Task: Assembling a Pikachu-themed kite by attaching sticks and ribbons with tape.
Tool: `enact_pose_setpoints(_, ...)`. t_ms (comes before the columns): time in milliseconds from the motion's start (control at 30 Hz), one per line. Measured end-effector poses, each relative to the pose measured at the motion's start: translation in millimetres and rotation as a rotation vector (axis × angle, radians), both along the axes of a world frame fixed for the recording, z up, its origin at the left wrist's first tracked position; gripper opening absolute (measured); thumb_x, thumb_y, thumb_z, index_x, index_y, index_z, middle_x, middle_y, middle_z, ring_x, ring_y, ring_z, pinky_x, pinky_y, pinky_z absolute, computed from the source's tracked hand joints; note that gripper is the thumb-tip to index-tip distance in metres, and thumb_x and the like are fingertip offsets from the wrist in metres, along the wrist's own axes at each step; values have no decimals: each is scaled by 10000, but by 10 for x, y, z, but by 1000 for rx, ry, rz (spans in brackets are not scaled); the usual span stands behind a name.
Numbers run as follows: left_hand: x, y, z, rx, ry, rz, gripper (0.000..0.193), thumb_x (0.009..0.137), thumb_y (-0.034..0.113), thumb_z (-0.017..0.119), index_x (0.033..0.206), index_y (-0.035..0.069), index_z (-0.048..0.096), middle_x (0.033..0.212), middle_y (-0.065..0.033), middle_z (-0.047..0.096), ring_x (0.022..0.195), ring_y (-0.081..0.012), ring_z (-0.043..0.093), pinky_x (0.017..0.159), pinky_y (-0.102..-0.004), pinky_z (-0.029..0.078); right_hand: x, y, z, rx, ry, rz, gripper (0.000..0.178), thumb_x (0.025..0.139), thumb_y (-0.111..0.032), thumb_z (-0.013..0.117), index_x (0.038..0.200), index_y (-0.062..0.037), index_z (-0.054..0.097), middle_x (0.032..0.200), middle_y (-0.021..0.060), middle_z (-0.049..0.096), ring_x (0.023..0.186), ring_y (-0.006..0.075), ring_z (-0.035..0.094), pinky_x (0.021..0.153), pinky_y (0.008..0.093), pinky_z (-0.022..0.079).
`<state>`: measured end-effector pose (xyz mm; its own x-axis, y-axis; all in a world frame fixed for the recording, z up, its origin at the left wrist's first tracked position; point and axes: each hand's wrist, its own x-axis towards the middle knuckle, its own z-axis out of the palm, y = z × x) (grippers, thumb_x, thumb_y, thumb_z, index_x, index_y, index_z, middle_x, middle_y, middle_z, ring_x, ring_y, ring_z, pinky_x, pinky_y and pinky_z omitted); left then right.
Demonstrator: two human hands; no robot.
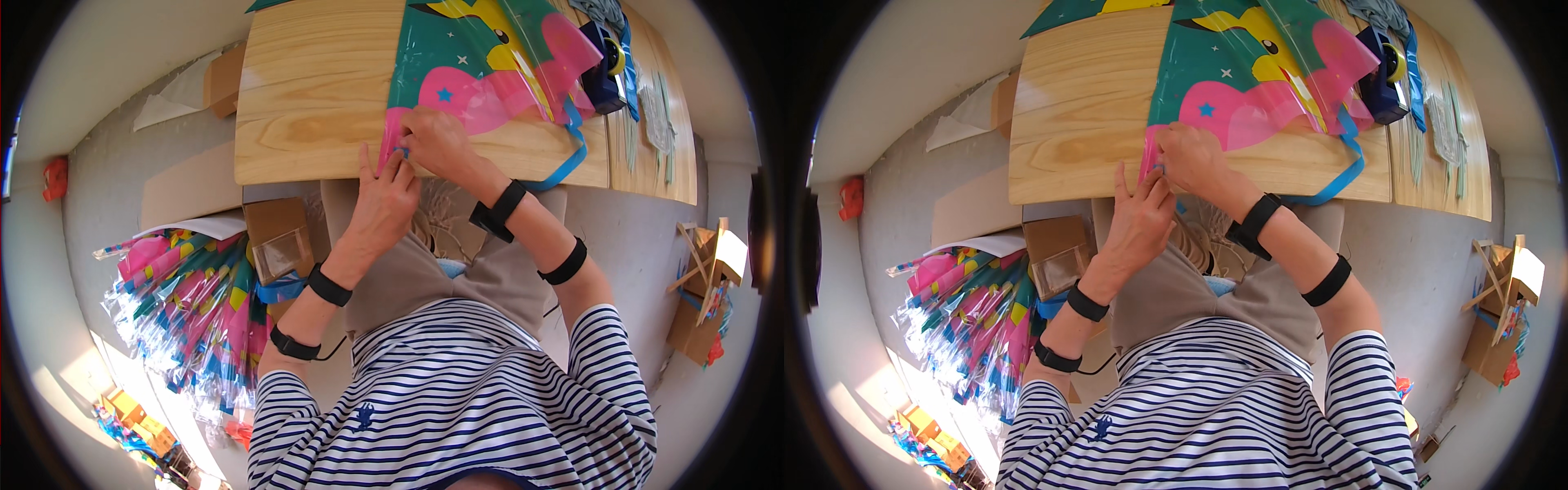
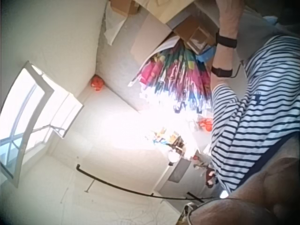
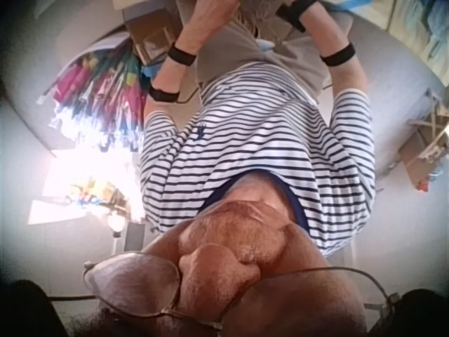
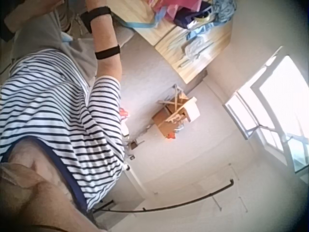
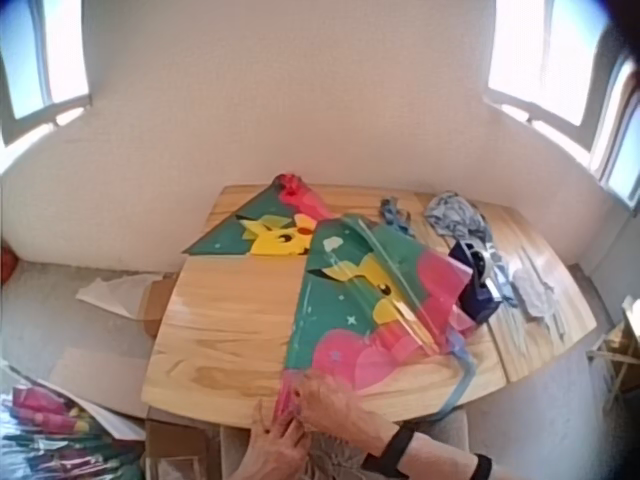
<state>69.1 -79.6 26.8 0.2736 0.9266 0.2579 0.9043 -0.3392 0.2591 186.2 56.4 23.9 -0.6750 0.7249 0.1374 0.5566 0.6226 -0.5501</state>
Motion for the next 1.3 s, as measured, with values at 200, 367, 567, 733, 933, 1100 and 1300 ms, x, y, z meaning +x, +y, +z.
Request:
enact_pose_setpoints(200,11,-92,-44,16,-23,71,264,749,51,655,1001,-29,662,1235,-167,562,1290,-328,505,1117,-772,173,-74,26,-103,-129,-63,-108,136,741,-156,768,792,-76,670,855,137,698,849,371,679,702,485,527)
enact_pose_setpoints(367,4,-252,-5,-48,-40,151,443,734,128,775,1145,24,643,1381,-95,551,1343,-258,484,1150,-725,141,-56,92,-131,-278,-48,-116,156,731,-185,775,800,-89,674,853,123,695,860,351,680,702,470,528)
enact_pose_setpoints(567,-7,-372,5,-52,-107,220,413,744,116,768,1134,53,648,1370,-80,564,1313,-259,512,1153,-709,156,-64,-25,-175,-126,-75,-137,255,684,-216,833,819,-94,654,874,112,687,863,346,677,708,457,527)
enact_pose_setpoints(733,-27,-368,61,-50,-139,238,309,768,98,737,1056,49,637,1362,-104,562,1316,-288,499,1151,-722,144,-53,47,-78,-255,-100,-97,340,638,-225,878,823,-83,630,872,111,680,871,341,676,710,461,520)
enact_pose_setpoints(933,-56,-400,69,-30,-125,249,309,772,104,741,1058,56,635,1362,-91,565,1312,-293,506,1142,-728,165,-107,-1,-49,-186,-107,-152,354,641,-247,878,830,-75,632,840,115,692,841,342,679,689,457,518)
enact_pose_setpoints(1100,-77,-440,104,-15,-135,275,359,760,91,754,1101,45,651,1311,-102,602,1284,-306,530,1167,-666,179,-112,18,-107,-163,-66,-238,326,672,-251,864,829,-76,638,792,118,699,793,344,685,661,460,511)
enact_pose_setpoints(1300,-136,-454,74,-24,-207,325,380,767,85,749,1127,15,653,1282,-153,619,1263,-336,536,1139,-538,304,-97,-15,-162,-144,40,-275,211,699,-163,753,828,-72,613,791,172,694,794,400,681,668,510,518)
